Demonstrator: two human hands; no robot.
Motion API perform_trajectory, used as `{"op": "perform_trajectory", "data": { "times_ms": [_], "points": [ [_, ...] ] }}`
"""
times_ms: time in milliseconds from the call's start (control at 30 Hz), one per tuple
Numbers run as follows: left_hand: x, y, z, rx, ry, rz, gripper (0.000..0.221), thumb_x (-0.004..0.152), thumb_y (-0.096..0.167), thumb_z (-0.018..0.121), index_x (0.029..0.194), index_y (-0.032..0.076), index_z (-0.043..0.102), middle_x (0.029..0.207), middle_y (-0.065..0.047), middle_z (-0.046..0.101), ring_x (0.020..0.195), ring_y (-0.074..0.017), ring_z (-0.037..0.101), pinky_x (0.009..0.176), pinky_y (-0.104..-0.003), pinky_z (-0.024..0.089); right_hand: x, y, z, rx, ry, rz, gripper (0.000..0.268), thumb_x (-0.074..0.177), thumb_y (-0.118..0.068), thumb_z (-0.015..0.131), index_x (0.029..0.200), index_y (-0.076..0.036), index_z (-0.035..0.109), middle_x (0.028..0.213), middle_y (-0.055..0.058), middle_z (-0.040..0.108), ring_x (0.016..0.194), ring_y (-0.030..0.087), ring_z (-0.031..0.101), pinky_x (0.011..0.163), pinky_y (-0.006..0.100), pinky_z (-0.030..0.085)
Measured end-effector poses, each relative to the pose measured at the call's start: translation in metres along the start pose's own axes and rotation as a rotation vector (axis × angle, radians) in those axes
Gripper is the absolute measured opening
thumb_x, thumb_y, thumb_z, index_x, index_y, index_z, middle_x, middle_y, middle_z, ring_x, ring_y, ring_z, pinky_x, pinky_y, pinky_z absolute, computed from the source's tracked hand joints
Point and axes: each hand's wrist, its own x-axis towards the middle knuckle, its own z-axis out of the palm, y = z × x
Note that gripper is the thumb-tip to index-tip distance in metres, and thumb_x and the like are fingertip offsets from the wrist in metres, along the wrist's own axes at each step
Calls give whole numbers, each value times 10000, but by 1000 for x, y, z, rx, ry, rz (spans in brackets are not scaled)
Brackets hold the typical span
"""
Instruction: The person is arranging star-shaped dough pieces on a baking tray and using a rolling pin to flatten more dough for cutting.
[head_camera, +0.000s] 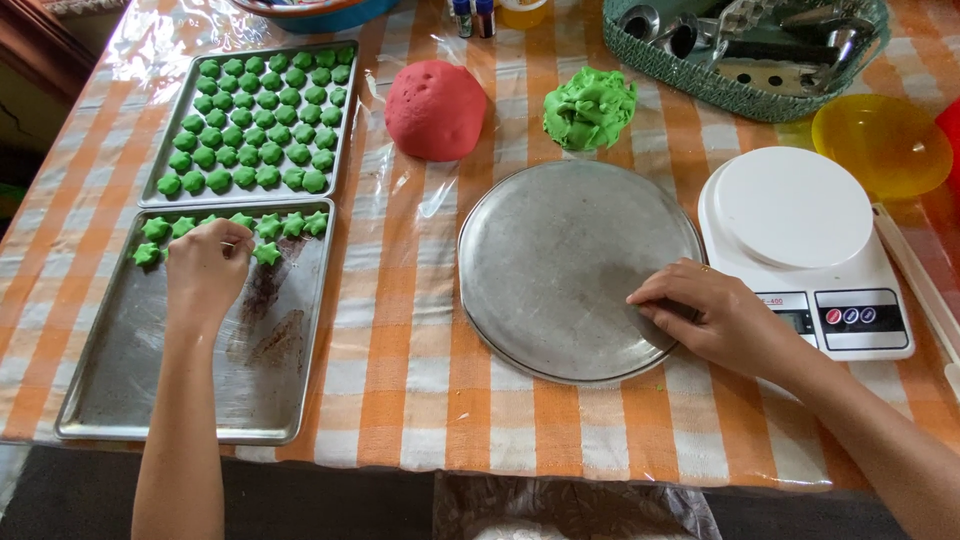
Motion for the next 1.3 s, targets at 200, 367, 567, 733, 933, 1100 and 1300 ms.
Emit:
{"op": "perform_trajectory", "data": {
  "times_ms": [200, 367, 567, 733, 933, 1100, 1300],
  "points": [
    [-8, 15, -6, -36, -109, -7, 283, 953, 206, 764, 1178, 34, 747, 1047, -96, 776, 1000, -234, 721, 884, -381, 584, -1, 3, 1, -9, 10, -14, 232, 907, -81, 670, 1117, -143, 742, 1074, 2, 765, 1028, 187, 687, 900, 335, 531],
    [-7, 17, -6, -15, -127, -14, 222, 992, 187, 701, 1176, 76, 755, 1096, -104, 739, 951, -250, 713, 764, -406, 581, -2, 5, 5, 10, 34, -40, 218, 890, -76, 698, 1090, -146, 749, 1051, 4, 763, 1005, 182, 695, 869, 320, 544],
    [-12, 69, -36, 35, 46, 201, 204, 1017, 190, 660, 1186, 118, 749, 1189, -78, 713, 962, -247, 705, 727, -443, 546, -3, -16, -15, 86, 152, 60, 154, 850, -91, 752, 996, -139, 756, 1021, -4, 806, 925, 135, 739, 725, 282, 548],
    [-22, 175, -58, -163, 100, 465, 209, 961, 72, 707, 1164, 68, 758, 1083, -98, 746, 841, -231, 700, 654, -371, 558, 41, -55, -63, -21, 172, 54, 106, 876, -114, 748, 975, -152, 741, 934, -27, 783, 867, 102, 743, 749, 262, 577],
    [19, 308, 13, -422, 123, 744, 148, 934, 58, 679, 1064, 98, 738, 931, -95, 704, 866, -315, 735, 680, -403, 617, 179, 41, -62, -259, 617, -337, 196, 913, 55, 773, 936, -139, 764, 866, 8, 729, 854, 238, 719, 852, 333, 561],
    [62, 371, 88, -251, -94, 717, 364, 883, -23, 507, 1206, -63, 670, 1097, -255, 707, 961, -404, 739, 764, -473, 629, 233, 159, 14, -758, 475, -128, 95, 791, 59, 702, 818, -30, 685, 713, 124, 677, 713, 316, 700, 680, 481, 566],
    [94, 401, 185, 214, -82, 688, 1016, 868, 627, 695, 1440, -159, 398, 1442, -395, 485, 1407, -487, 455, 1197, -476, 348, 216, 82, -65, -112, -68, 522, 696, 708, 59, 355, 1133, -294, 779, 1212, 92, 737, 1218, 353, 626, 1036, 485, 473]
  ]
}}
